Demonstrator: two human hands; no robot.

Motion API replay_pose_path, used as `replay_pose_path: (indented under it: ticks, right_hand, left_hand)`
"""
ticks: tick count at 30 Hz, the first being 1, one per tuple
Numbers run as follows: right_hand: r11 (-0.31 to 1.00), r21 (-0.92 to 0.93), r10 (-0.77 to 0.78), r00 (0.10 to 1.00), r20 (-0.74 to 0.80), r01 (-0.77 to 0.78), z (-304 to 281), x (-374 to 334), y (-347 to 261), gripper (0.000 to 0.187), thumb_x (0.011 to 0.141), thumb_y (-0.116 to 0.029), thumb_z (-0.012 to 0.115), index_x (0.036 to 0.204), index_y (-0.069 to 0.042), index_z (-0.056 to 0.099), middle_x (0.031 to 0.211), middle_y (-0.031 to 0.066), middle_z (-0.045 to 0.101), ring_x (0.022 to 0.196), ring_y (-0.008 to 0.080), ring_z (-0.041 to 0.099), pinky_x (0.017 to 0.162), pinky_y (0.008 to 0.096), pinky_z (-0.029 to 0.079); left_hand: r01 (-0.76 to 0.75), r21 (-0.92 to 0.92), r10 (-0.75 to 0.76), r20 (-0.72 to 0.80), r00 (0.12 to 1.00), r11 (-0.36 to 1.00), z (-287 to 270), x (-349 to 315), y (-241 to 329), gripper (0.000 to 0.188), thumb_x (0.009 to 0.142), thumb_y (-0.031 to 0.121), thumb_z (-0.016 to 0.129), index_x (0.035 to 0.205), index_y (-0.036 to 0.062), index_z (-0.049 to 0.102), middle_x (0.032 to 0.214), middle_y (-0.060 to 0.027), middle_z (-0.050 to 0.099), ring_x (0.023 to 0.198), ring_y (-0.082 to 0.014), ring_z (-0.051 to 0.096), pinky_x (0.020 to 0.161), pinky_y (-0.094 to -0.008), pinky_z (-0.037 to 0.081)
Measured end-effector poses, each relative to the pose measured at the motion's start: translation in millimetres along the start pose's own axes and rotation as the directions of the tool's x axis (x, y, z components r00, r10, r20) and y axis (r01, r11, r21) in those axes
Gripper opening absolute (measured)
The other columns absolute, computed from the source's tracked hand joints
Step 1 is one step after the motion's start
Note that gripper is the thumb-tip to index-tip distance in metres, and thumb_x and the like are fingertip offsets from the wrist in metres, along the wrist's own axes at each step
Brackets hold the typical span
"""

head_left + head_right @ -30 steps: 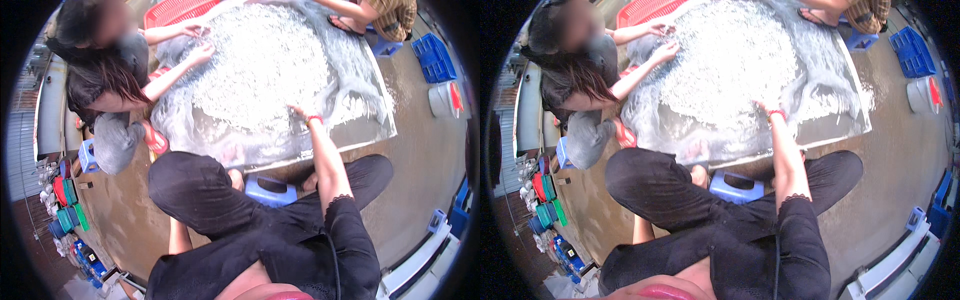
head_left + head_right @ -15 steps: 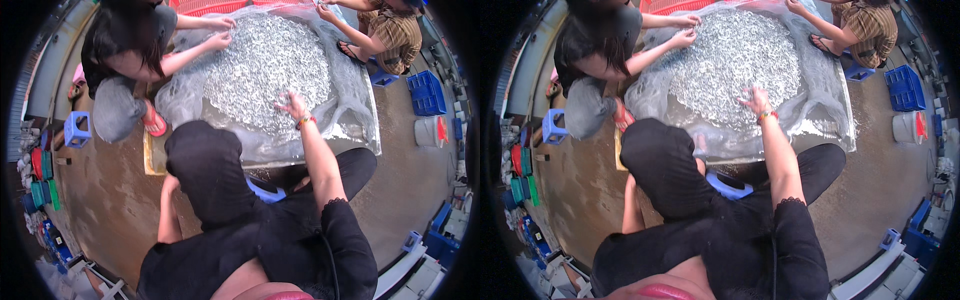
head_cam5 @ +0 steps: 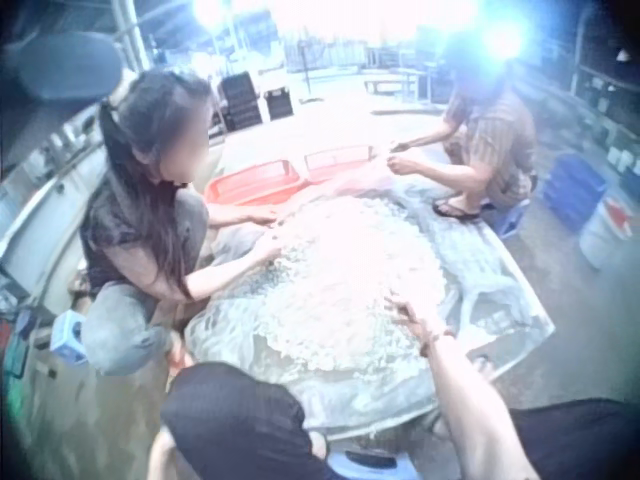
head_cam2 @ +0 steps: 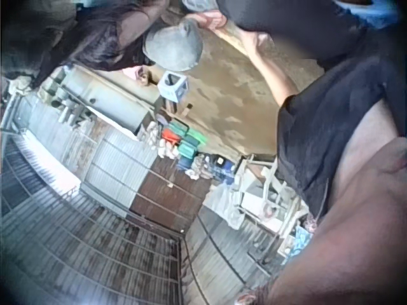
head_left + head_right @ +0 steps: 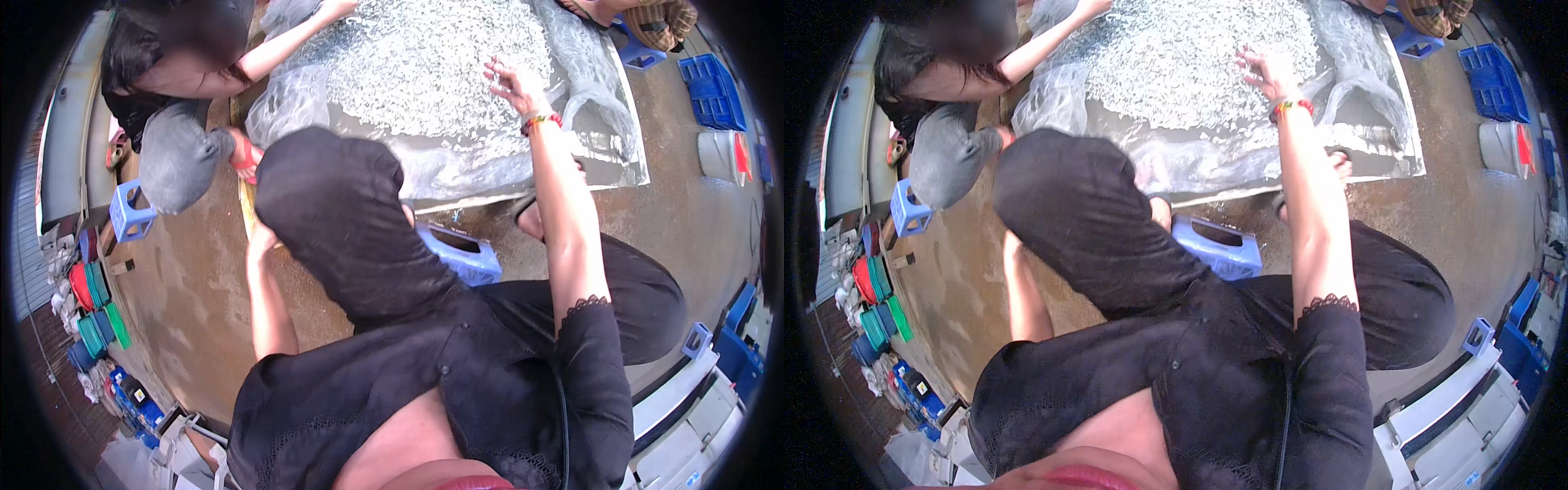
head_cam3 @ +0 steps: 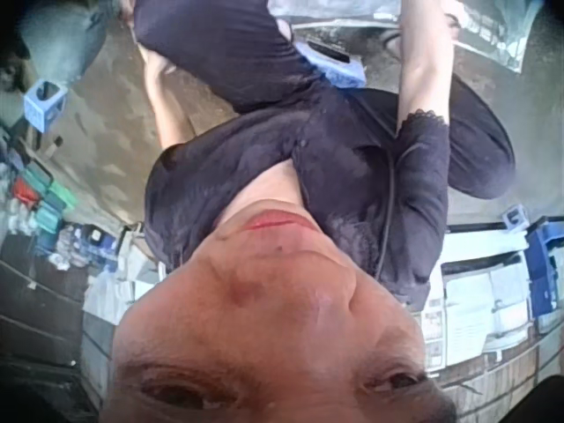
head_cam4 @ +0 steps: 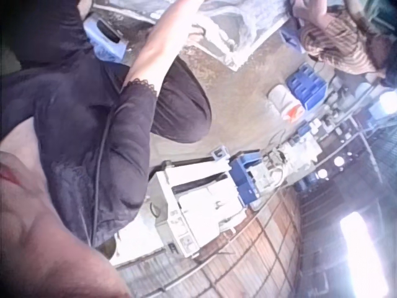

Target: The person sits on a low stool and sorts small silver-colored items by hand from a large pile on a plastic sheet. They repeatedly pick up handfuls, separate them, and place selected items into red baskets while others work alongside.

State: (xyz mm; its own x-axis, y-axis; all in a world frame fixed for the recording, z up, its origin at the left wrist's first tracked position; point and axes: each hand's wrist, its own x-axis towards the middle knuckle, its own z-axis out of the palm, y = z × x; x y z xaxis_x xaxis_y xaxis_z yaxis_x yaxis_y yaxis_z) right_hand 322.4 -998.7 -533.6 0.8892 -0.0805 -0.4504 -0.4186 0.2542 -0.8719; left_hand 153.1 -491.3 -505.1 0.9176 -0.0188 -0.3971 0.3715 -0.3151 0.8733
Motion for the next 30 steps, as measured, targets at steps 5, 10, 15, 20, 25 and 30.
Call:
replay_pose_path:
  ticks: [5, 10, 15, 20, 25, 30]
  right_hand:
    - [0.975, 0.147, 0.163, 0.985, 0.051, -0.169, 21, 32, 40, 0.033, 0.085, -0.017, 0.054, 0.116, -0.007, 0.049, 0.110, 0.0105, 0.057, 0.102, 0.0219, 0.054, 0.074, 0.0420, 0.048]
    - [0.936, 0.188, 0.313, 0.949, -0.047, -0.299, 54, 57, 60, 0.031, 0.082, -0.025, 0.058, 0.110, -0.012, 0.054, 0.107, 0.0081, 0.055, 0.086, 0.0184, 0.055, 0.068, 0.0423, 0.049]
    - [0.994, -0.094, -0.088, 0.919, -0.385, 0.056, 14, 77, 120, 0.043, 0.077, -0.014, 0.062, 0.116, -0.003, 0.048, 0.082, 0.0063, 0.059, 0.066, 0.0199, 0.056, 0.062, 0.0364, 0.048]
    - [0.875, 0.461, 0.045, 0.924, -0.381, 0.147, 9, 55, 102, 0.035, 0.082, 0.001, 0.051, 0.116, 0.006, 0.042, 0.086, 0.0158, 0.059, 0.069, 0.0271, 0.062, 0.062, 0.0362, 0.056]
    - [0.816, 0.578, 0.067, 0.989, -0.134, 0.023, -17, 34, 93, 0.031, 0.084, 0.003, 0.043, 0.115, 0.008, 0.040, 0.094, 0.0200, 0.056, 0.083, 0.0313, 0.059, 0.075, 0.0434, 0.052]
    - [0.755, 0.652, 0.101, 0.995, -0.020, -0.064, -54, 2, 101, 0.029, 0.083, 0.001, 0.049, 0.112, 0.006, 0.046, 0.095, 0.0166, 0.057, 0.080, 0.0282, 0.058, 0.078, 0.0425, 0.052]
  left_hand:
    - [-0.174, 0.095, 0.157, 0.168, 0.973, 0.980, 11, 36, 189, 0.030, 0.084, 0.013, 0.055, 0.110, -0.0017, 0.054, 0.104, -0.0091, 0.058, 0.096, -0.0140, 0.055, 0.086, -0.0279, 0.041]
    - [-0.670, 0.729, 0.896, 0.195, 0.398, 0.138, 16, 6, 354, 0.026, 0.083, 0.013, 0.054, 0.105, -0.0003, 0.057, 0.093, -0.0092, 0.062, 0.085, -0.0201, 0.060, 0.074, -0.0290, 0.047]
    - [-0.570, 0.809, 0.959, 0.256, 0.121, -0.144, 17, -20, 403, 0.027, 0.081, 0.013, 0.056, 0.105, 0.0019, 0.058, 0.093, -0.0115, 0.062, 0.086, -0.0222, 0.060, 0.075, -0.0311, 0.047]
    - [-0.622, 0.768, 0.708, 0.523, 0.474, -0.152, 77, 54, 403, 0.028, 0.079, 0.013, 0.057, 0.105, 0.0041, 0.058, 0.093, -0.0138, 0.062, 0.087, -0.0243, 0.060, 0.076, -0.0332, 0.047]
    - [-0.740, 0.669, 0.184, 0.720, 0.669, 0.071, 195, 203, 316, 0.029, 0.077, 0.013, 0.059, 0.105, 0.0063, 0.059, 0.093, -0.0161, 0.062, 0.088, -0.0264, 0.060, 0.077, -0.0353, 0.047]
    - [-0.696, 0.645, 0.231, 0.660, 0.715, 0.314, 315, 257, 144, 0.033, 0.074, 0.006, 0.058, 0.107, 0.0094, 0.056, 0.094, -0.0169, 0.058, 0.087, -0.0306, 0.058, 0.077, -0.0379, 0.046]
